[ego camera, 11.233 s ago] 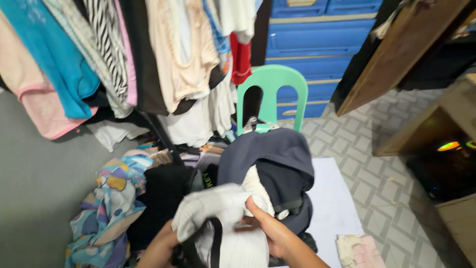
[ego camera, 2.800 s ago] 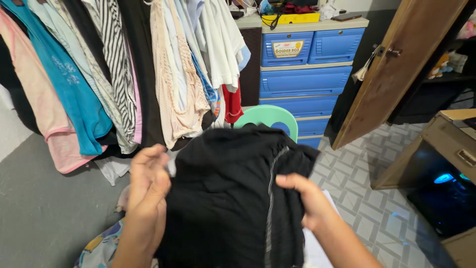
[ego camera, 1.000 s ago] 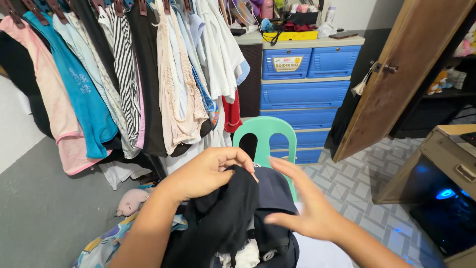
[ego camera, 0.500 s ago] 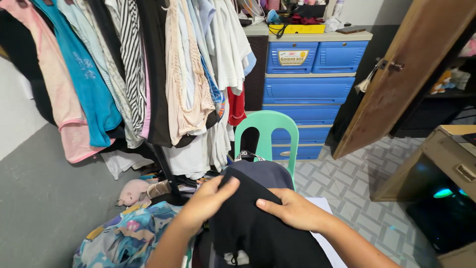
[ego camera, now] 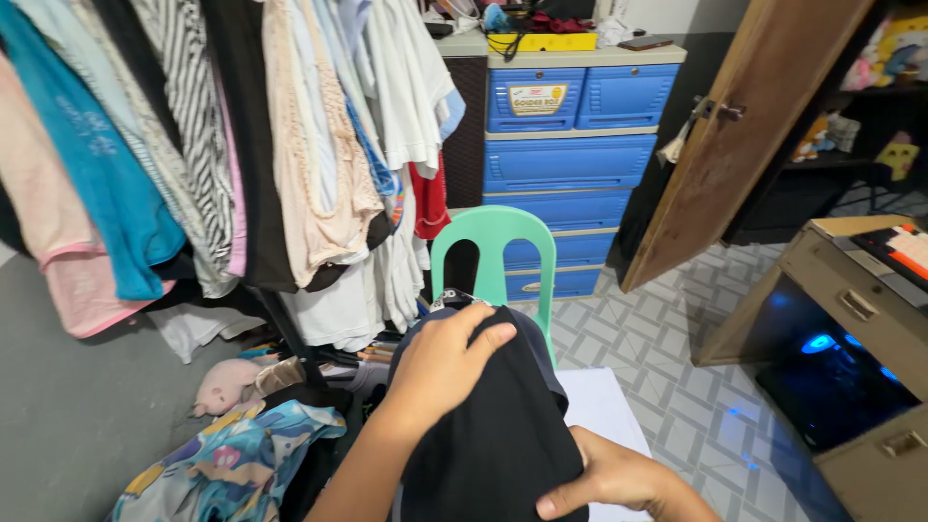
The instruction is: The person picks clothing items one at a time from a pile beside a clothes rack, folds each item by hand, and places it into an open backpack resting on a chair. The backpack already contains some items, and the person continues adding folded clothes throughout the clip.
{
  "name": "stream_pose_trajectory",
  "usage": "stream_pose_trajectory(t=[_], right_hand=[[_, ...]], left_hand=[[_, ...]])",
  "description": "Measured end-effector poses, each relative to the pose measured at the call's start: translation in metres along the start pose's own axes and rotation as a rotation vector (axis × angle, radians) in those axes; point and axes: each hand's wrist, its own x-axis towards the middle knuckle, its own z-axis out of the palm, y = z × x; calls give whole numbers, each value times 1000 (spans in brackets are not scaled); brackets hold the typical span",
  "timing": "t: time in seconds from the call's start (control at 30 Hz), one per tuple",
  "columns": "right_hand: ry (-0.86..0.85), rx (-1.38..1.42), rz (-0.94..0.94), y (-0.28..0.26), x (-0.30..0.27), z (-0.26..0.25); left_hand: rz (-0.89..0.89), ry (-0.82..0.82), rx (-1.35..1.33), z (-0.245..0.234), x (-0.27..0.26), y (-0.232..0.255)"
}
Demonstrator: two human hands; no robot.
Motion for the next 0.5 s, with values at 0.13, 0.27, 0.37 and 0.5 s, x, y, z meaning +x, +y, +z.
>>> stream_pose_trajectory(t=[0.13, 0.27, 0.37, 0.5], right_hand=[[220, 388, -13, 23, 3, 9], [405, 323, 56, 71, 3, -3], [397, 458, 184, 110, 12, -3], [458, 623, 301, 139, 30, -3]], left_hand=[[-167, 148, -65, 37, 14, -65], [-310, 216, -168, 100, -39, -189], [-681, 75, -267, 170, -118, -280], [-775, -26, -1022, 269, -168, -331]])
